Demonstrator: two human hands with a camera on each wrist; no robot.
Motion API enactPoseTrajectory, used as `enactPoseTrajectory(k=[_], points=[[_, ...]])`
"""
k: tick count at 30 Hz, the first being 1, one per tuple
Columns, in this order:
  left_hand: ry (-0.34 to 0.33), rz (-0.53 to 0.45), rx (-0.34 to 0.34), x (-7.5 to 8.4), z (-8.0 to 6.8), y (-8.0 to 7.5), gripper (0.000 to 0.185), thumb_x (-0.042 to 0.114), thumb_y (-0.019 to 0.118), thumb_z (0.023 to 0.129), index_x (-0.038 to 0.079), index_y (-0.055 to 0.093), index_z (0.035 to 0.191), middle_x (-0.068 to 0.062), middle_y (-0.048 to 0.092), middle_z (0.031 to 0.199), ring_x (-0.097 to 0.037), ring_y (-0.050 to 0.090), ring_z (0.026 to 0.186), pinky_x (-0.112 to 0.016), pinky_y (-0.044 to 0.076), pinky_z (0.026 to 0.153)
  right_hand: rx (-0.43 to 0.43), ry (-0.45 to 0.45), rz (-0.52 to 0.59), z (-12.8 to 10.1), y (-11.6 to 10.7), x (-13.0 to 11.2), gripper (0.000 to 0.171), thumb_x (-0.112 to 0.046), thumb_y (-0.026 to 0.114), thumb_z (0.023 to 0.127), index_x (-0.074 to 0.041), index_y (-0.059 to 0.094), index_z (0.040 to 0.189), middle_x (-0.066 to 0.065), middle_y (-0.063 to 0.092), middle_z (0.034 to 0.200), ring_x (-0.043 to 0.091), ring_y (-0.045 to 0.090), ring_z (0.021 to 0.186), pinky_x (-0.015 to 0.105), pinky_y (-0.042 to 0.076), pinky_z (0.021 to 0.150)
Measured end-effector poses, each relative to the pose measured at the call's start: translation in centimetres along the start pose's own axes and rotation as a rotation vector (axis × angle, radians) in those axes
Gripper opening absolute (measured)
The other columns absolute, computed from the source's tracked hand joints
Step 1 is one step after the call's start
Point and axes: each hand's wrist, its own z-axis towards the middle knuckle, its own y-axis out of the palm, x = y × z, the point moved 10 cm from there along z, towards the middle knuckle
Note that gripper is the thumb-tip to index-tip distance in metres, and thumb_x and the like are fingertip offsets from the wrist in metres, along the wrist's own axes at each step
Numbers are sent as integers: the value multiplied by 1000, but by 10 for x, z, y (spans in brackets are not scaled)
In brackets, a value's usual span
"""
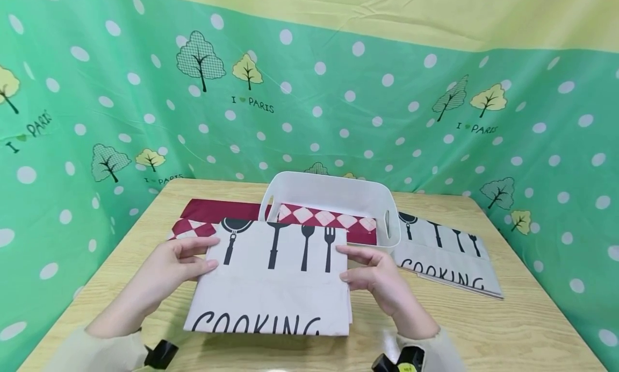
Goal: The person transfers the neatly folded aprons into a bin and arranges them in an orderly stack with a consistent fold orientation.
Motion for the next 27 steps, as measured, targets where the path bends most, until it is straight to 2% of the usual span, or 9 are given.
enactPoseTrajectory(k=[4, 11, 16, 19, 27], points=[[7, 10, 24, 3, 1, -1, 59, 18, 74, 89, -6, 52, 139, -26, 61, 128, -6, 68, 90, -26, 60, 75, 17, 3, 11, 1, -4, -3, 50, 7, 68, 77, -2, 66, 127, 2, 69, 125, 8, 66, 69, 25, 59, 67], [32, -3, 40, 8, 3, 2, 54, 18, 73, 90, -6, 55, 135, -24, 64, 125, -5, 68, 89, -25, 60, 75, 26, 13, 28, 0, -9, -5, 49, 7, 67, 78, -7, 68, 125, 10, 64, 132, 9, 67, 68, 26, 60, 69], [27, -9, 41, 12, 7, 6, 52, 18, 73, 91, -5, 57, 134, -20, 65, 123, -6, 67, 87, -24, 59, 75, 17, 3, 52, -1, -12, -9, 48, 8, 66, 79, -12, 70, 122, 5, 69, 122, 11, 69, 73, 27, 60, 71], [32, -34, 35, 16, 9, 9, 52, 17, 72, 91, -5, 56, 135, -20, 67, 121, -7, 68, 84, -26, 60, 74, 24, -7, 68, -2, -15, -11, 47, 9, 66, 78, -15, 71, 118, 1, 71, 115, 11, 70, 73, 27, 61, 70], [15, -106, 19, 20, 14, 15, 53, 19, 72, 91, -5, 56, 135, -15, 70, 116, -9, 70, 83, -35, 62, 70, 75, -3, 76, -3, -26, -13, 47, 11, 64, 78, -22, 74, 109, -2, 70, 115, 10, 67, 72, 26, 60, 70]])
